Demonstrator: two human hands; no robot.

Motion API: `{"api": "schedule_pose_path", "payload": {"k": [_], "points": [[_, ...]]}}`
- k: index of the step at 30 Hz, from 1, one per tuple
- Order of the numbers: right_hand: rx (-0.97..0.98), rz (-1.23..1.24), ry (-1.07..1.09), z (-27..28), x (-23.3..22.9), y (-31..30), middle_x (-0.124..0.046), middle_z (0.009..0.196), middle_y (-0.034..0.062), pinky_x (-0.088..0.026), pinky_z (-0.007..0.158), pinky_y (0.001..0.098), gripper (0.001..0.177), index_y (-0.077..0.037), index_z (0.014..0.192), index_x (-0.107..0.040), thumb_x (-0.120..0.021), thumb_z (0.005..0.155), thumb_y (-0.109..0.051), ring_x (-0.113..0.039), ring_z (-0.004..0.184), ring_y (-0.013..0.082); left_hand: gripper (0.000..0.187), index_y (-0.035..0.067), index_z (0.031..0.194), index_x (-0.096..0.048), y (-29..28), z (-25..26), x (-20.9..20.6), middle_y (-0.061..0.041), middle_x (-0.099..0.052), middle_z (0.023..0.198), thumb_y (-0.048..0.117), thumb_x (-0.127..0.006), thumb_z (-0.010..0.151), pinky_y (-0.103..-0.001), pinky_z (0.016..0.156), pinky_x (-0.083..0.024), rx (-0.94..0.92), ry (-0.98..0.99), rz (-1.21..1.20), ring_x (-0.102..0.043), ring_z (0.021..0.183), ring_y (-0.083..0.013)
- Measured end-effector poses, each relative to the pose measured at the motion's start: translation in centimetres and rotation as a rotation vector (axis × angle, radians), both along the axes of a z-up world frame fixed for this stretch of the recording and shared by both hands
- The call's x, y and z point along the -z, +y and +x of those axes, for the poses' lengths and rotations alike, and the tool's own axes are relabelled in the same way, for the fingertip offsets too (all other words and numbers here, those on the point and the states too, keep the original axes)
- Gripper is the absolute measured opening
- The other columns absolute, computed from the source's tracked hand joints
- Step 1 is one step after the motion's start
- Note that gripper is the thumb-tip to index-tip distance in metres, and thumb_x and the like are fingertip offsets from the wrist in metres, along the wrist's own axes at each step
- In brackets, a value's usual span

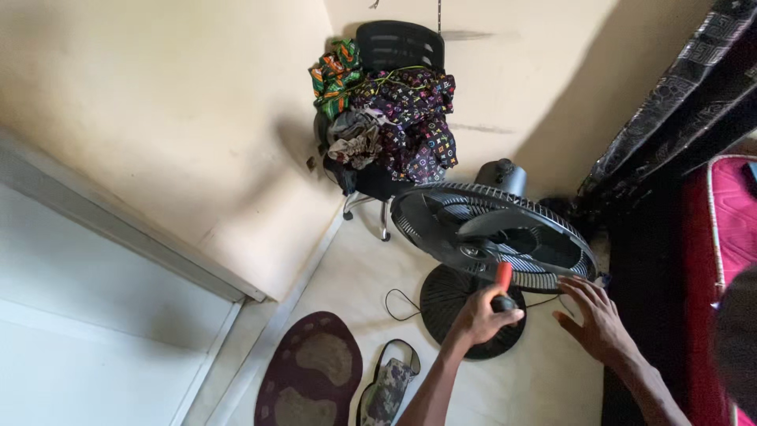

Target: The person uses a screwdriver to remove the front grill of a standing electric fan, then reattaches it. The task involves unscrewing the central nut, detaching the grill, and screwing it back on.

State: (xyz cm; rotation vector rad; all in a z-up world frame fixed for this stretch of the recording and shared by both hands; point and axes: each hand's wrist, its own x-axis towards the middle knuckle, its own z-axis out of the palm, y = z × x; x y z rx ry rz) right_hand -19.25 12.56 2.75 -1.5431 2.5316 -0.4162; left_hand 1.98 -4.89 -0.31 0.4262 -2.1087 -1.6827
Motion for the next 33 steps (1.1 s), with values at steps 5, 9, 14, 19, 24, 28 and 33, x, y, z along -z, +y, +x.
{"api": "schedule_pose_path", "payload": {"k": [5,9,14,19,24,28,33], "points": [[-0.040,0.138,-0.070,-2.3,2.7,1.5,-0.040,0.157,0.0024,-0.029,0.121,0.0491,0.072,-0.023,0.151,-0.049,-0.073,0.085,-0.039,-0.030,0.148,0.0254,0.043,0.003,0.101,-0.065,-1.0,2.1,1.0,-0.004,-0.071,0.086,0.042,-0.080,0.089,-0.033,0.075,-0.060,-0.032,0.077,0.312,-0.070,0.080,-0.0133],[-0.106,0.078,0.094,-7.6,2.4,4.7,-0.056,0.144,0.0022,-0.036,0.119,0.0449,0.068,-0.021,0.140,-0.058,-0.078,0.077,-0.039,-0.045,0.142,0.0235,0.036,0.008,0.107,-0.063,-1.3,0.0,2.5,-0.004,-0.071,0.083,0.030,-0.081,0.085,-0.031,0.074,-0.059,-0.097,0.061,0.438,-0.071,0.076,-0.0133],[0.064,0.222,0.398,-10.4,4.1,8.9,-0.061,0.142,-0.0028,-0.037,0.128,0.0416,0.068,-0.022,0.135,-0.060,-0.077,0.074,-0.046,-0.051,0.144,0.0182,0.034,0.003,0.096,-0.062,0.0,3.6,7.1,-0.004,-0.071,0.082,0.029,-0.082,0.090,-0.030,0.072,-0.055,-0.063,-0.003,0.356,-0.070,0.079,-0.0121],[0.001,0.079,0.329,-8.2,2.1,7.9,-0.062,0.141,-0.0005,-0.037,0.124,0.0440,0.066,-0.019,0.132,-0.061,-0.078,0.075,-0.046,-0.051,0.142,0.0224,0.030,0.003,0.092,-0.065,1.4,8.8,9.1,-0.004,-0.071,0.080,0.026,-0.084,0.085,-0.031,0.073,-0.056,-0.068,-0.015,0.314,-0.068,0.075,-0.0116],[-0.164,-0.085,0.152,-3.2,-0.7,6.7,-0.063,0.137,0.0017,-0.039,0.117,0.0452,0.058,-0.018,0.132,-0.062,-0.073,0.081,-0.044,-0.053,0.137,0.0260,0.033,0.005,0.092,-0.064,2.1,10.2,7.5,-0.003,-0.069,0.080,0.032,-0.083,0.086,-0.033,0.072,-0.055,-0.091,-0.060,0.295,-0.066,0.074,-0.0120],[-0.031,0.098,0.100,-1.5,-2.3,6.8,-0.060,0.143,0.0073,-0.039,0.113,0.0460,0.067,-0.016,0.136,-0.062,-0.078,0.077,-0.044,-0.049,0.137,0.0297,0.037,0.004,0.091,-0.061,3.2,11.0,4.8,-0.005,-0.067,0.079,0.035,-0.081,0.086,-0.034,0.073,-0.054,-0.067,-0.115,0.193,-0.065,0.075,-0.0149],[0.119,-0.249,0.033,-3.0,-6.0,8.3,-0.060,0.142,0.0161,-0.040,0.116,0.0493,0.065,-0.006,0.137,-0.060,-0.074,0.083,-0.039,-0.053,0.137,0.0330,0.037,0.004,0.088,-0.060,3.7,9.4,2.0,-0.007,-0.068,0.077,0.035,-0.080,0.084,-0.034,0.070,-0.053,0.009,-0.136,0.091,-0.066,0.073,-0.0160]]}}
